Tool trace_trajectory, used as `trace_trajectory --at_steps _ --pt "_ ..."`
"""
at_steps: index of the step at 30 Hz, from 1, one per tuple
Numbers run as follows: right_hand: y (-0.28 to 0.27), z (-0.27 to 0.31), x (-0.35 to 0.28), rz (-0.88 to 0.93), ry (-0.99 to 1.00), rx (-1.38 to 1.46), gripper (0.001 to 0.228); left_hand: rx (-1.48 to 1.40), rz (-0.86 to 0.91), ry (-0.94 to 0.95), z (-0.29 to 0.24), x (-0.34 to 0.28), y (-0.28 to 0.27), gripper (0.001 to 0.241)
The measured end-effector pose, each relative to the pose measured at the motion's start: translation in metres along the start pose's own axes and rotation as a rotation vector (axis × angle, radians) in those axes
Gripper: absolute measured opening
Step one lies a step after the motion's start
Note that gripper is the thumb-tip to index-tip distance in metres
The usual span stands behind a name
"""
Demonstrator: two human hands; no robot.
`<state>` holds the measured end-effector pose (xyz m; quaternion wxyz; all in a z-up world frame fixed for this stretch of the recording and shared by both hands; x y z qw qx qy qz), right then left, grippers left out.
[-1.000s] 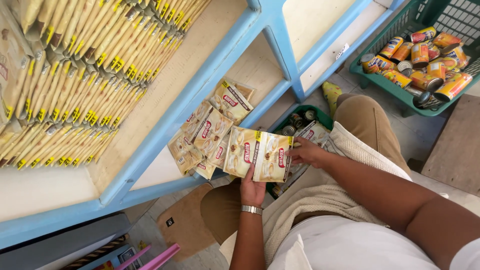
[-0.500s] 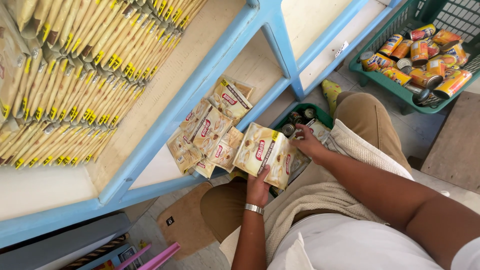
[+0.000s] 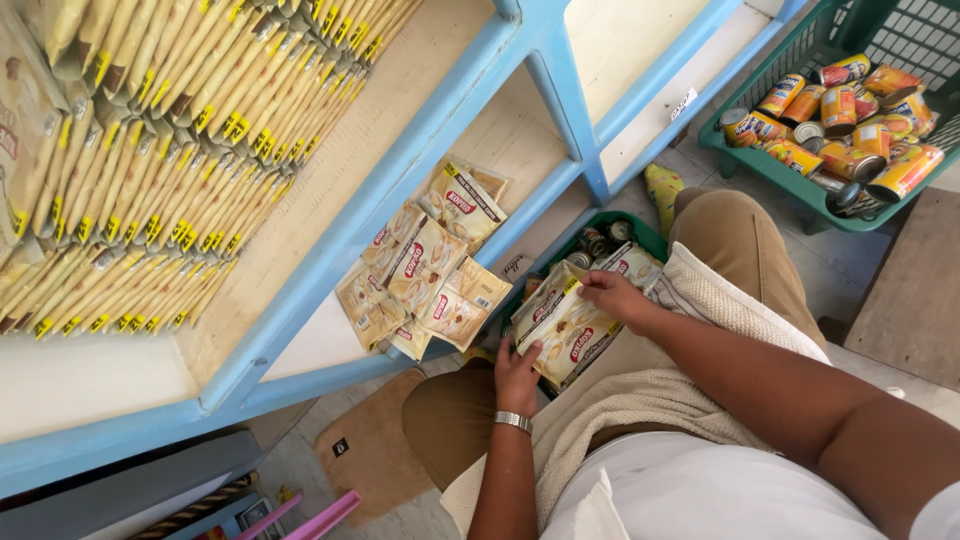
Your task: Organizes small coffee packets on a grocery store shelf.
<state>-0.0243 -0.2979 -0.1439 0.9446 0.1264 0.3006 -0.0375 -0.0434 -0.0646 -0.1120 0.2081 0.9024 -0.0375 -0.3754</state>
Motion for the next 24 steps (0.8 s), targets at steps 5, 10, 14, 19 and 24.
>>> trace_trajectory --at_steps 5,10,14,19,24 --pt "-0.001 -0.004 0.001 0.000 -0.013 -0.007 0.013 0.196 -0.155 0.243 -0.008 0.003 -0.015 0.068" --pt "-0.004 -0.013 0.011 -0.017 -0.081 0.025 0.011 0.270 -0.135 0.274 -0.008 0.006 -0.014 0.052" --pt "-0.004 0.001 -0.002 -0.099 -0.030 0.115 0.039 0.379 -0.185 0.314 -0.012 0.003 -0.017 0.046" --pt "0.010 0.024 -0.021 0.075 -0.185 -0.164 0.050 0.630 -0.279 0.434 -0.043 -0.025 0.004 0.037" --pt "0.010 0.025 -0.023 0.011 -0.147 -0.592 0.037 0.976 -0.360 0.613 -0.064 -0.036 0.017 0.027"
Point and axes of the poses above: each hand's wrist, its own x-axis towards the middle knuckle, its own y-axis out of the palm, z = x × y, the point moved 6 cm from there along x, towards the middle knuckle, and after that the axes turned 3 degrees about -x, right-handed, at the moved point
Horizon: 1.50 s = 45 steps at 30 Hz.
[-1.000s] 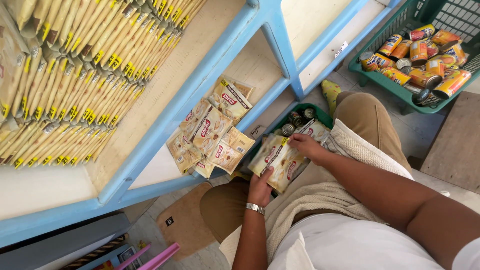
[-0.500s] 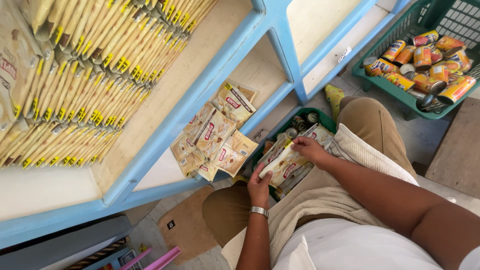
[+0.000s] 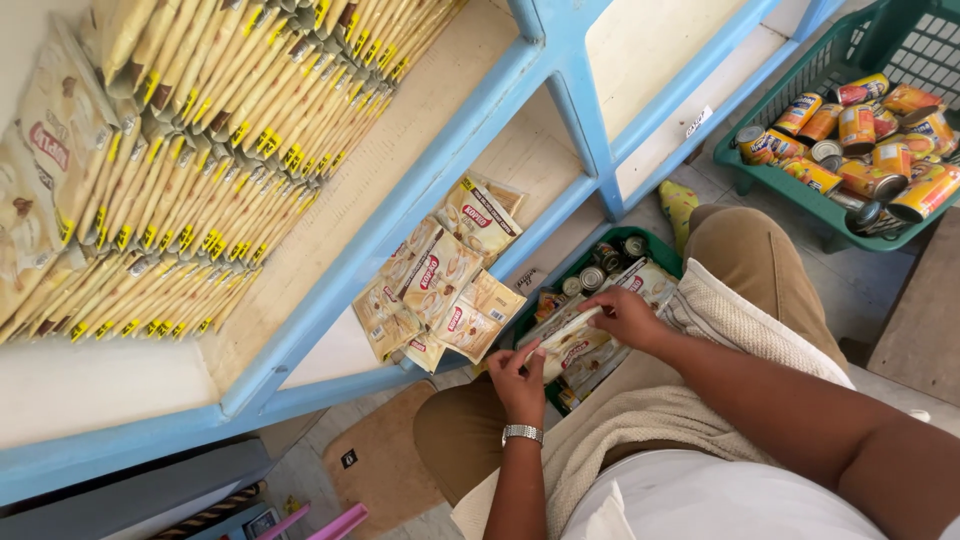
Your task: Organizes small coffee packets on a grocery store shelf.
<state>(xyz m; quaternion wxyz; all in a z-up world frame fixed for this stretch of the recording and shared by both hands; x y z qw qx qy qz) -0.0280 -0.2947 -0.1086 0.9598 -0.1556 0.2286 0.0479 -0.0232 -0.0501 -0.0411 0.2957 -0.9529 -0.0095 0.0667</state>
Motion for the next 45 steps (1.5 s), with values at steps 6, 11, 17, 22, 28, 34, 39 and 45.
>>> trace_trajectory --at_steps 6,11,17,22,28,34,39,45 --pt "-0.013 0.025 -0.004 -0.304 -0.525 -0.024 0.023 0.085 -0.151 0.497 -0.022 -0.004 -0.011 0.016" --pt "-0.008 0.031 -0.001 -0.089 -0.455 0.071 0.035 -0.476 0.120 -0.095 0.023 0.010 -0.001 0.024" --pt "-0.008 0.053 -0.016 0.103 -0.281 0.268 0.059 -0.760 0.126 -0.233 0.023 0.009 -0.005 0.022" --pt "0.009 0.032 -0.003 0.249 -0.314 0.454 0.032 -0.795 0.167 -0.251 0.025 0.011 -0.003 0.031" --pt "0.010 0.028 -0.002 0.324 -0.151 0.638 0.020 -0.980 0.083 -0.800 0.119 0.002 0.022 0.066" --pt "0.014 0.032 -0.015 0.534 -0.153 0.685 0.019 -1.418 0.439 -1.217 0.145 -0.031 0.050 0.068" --pt "0.013 0.042 -0.025 0.716 -0.218 0.578 0.017 -1.343 0.627 -0.845 0.137 -0.016 0.046 0.053" --pt "0.006 0.049 -0.029 0.690 -0.195 0.588 0.019 -1.376 0.348 -0.810 0.053 -0.023 0.012 0.051"
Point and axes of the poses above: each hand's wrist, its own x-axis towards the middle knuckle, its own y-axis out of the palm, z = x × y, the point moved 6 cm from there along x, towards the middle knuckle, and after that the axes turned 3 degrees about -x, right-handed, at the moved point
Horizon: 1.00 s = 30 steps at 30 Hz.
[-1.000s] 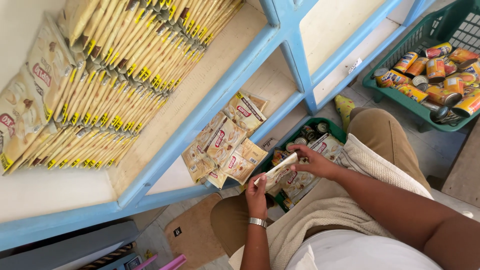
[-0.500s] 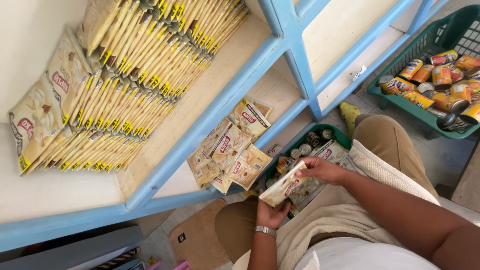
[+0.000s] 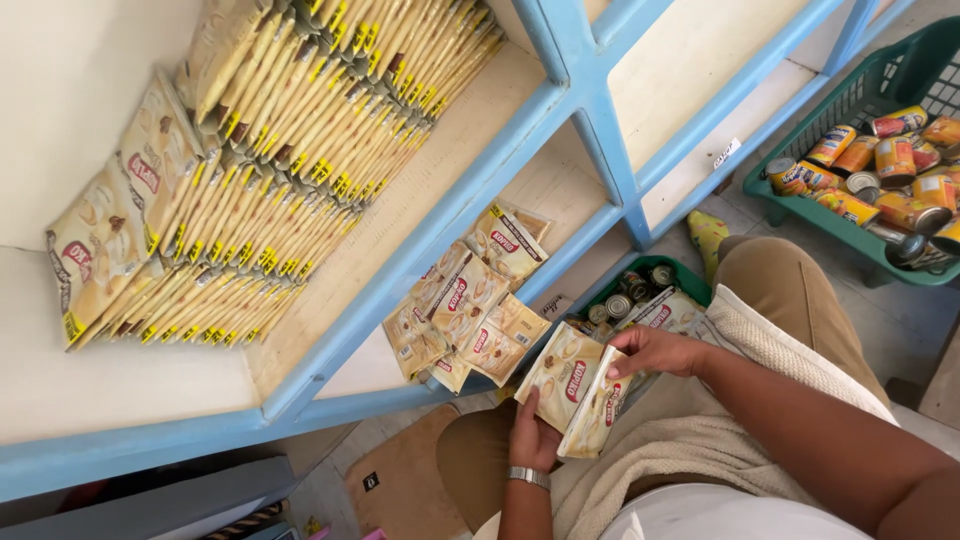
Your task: Organizes small coffee packets on a grocery store shelf.
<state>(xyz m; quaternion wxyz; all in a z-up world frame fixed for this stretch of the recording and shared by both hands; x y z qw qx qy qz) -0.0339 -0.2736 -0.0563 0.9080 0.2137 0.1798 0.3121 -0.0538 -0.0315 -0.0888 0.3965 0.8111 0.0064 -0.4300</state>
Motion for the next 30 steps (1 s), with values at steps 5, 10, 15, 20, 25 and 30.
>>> trace_trajectory --at_steps 5,10,15,20,25,30 --pt "-0.013 0.022 -0.004 -0.216 -0.206 -0.221 0.020 0.190 -0.019 0.194 -0.012 -0.020 0.032 0.044" --pt "-0.010 0.038 -0.007 -0.284 -0.310 -0.210 0.023 0.293 0.052 0.274 -0.020 -0.024 0.055 0.042" --pt "-0.023 0.010 0.003 -0.338 -0.127 0.017 0.028 0.403 0.130 0.290 -0.020 -0.013 0.054 0.042" --pt "-0.038 0.005 -0.001 -0.582 -0.090 -0.036 0.027 0.570 0.063 0.266 -0.007 -0.044 0.108 0.054" --pt "-0.043 0.006 -0.001 -0.661 -0.097 -0.053 0.049 0.668 -0.003 0.293 0.015 -0.018 0.089 0.069" --pt "-0.063 -0.044 0.000 -0.737 0.192 -0.139 0.074 0.379 -0.029 0.253 0.019 0.026 0.025 0.054"
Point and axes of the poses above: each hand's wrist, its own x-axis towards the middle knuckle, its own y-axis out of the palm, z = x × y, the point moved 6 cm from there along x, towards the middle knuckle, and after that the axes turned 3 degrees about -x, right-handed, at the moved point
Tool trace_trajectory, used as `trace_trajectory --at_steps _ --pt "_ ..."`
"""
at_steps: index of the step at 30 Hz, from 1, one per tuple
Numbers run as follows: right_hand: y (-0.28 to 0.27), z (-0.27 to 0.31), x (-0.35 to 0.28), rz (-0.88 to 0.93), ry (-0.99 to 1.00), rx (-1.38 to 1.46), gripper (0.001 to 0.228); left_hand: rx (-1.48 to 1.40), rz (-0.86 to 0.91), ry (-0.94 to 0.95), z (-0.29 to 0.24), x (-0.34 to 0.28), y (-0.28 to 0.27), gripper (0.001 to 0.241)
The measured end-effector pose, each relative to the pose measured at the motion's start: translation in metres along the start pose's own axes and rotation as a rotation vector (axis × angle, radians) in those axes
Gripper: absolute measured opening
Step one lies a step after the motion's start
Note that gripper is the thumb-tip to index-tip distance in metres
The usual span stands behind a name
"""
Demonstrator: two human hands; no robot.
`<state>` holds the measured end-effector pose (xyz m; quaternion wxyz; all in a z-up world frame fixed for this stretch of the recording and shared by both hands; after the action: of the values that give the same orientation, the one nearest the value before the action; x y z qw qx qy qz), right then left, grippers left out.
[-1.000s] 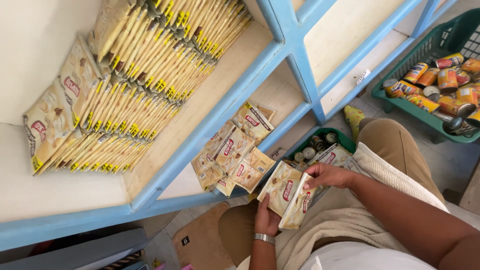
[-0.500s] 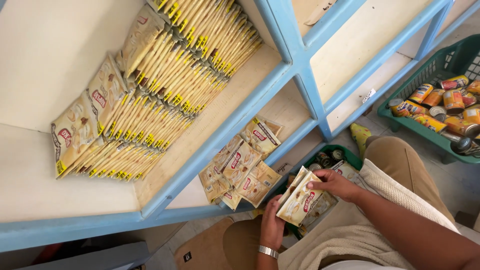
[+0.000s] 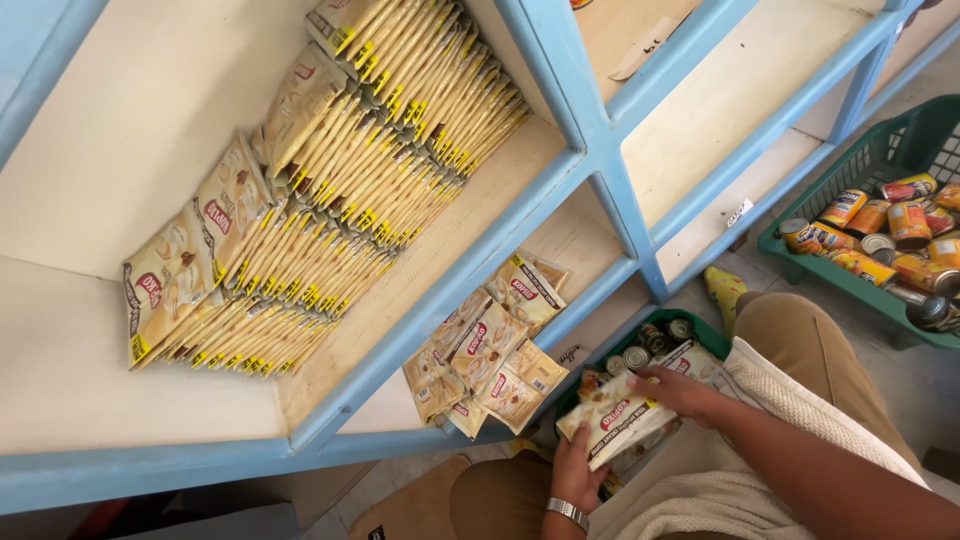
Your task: Organizes small coffee packets on a grocery store shelf.
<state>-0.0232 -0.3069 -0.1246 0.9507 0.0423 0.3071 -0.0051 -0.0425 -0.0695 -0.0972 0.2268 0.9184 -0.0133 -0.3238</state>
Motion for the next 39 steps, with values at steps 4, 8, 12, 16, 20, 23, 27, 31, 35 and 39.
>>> trace_trajectory --at_steps 4,8,12,16,20,23,27,31,35,39 --pt "0.004 -0.036 0.013 0.146 0.185 -0.178 0.081 0.015 -0.097 -0.420 0.042 0.006 -0.031 0.042" --pt "0.005 -0.023 0.003 0.141 0.185 -0.151 0.087 -0.227 -0.047 -0.619 0.100 0.033 -0.070 0.040" --pt "0.006 -0.003 -0.017 0.210 0.254 -0.090 0.079 -0.168 -0.128 -0.551 0.070 0.007 -0.040 0.037" --pt "0.013 -0.002 -0.021 0.285 0.303 -0.015 0.072 -0.093 -0.076 -0.359 0.031 0.000 -0.023 0.044" --pt "0.014 0.001 -0.010 0.259 0.155 0.144 0.074 -0.532 -0.031 -0.440 0.055 0.015 -0.040 0.060" --pt "0.012 -0.004 -0.012 0.232 0.222 0.082 0.073 -0.365 -0.105 -0.430 0.069 0.021 -0.045 0.054" --pt "0.013 -0.004 -0.013 0.293 0.231 0.120 0.077 -0.133 -0.195 -0.312 0.021 -0.007 -0.020 0.055" --pt "0.002 -0.016 0.002 0.139 0.151 0.178 0.062 0.176 0.034 -0.144 -0.014 0.004 -0.015 0.056" --pt "0.014 -0.012 -0.007 0.320 0.139 0.381 0.046 -0.167 0.058 -0.114 0.010 0.058 -0.051 0.055" --pt "0.014 -0.022 -0.011 0.331 0.076 0.194 0.040 -0.026 0.344 0.007 0.057 0.107 -0.050 0.053"
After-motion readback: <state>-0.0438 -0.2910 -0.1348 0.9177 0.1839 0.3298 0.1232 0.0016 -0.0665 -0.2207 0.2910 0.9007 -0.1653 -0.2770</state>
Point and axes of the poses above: each hand's wrist, its own x-axis towards the middle knuckle, its own y-axis out of the palm, z = x × y, the point moved 6 cm from there along x, towards the middle knuckle, and after that the axes turned 3 degrees about -x, right-handed, at the moved point
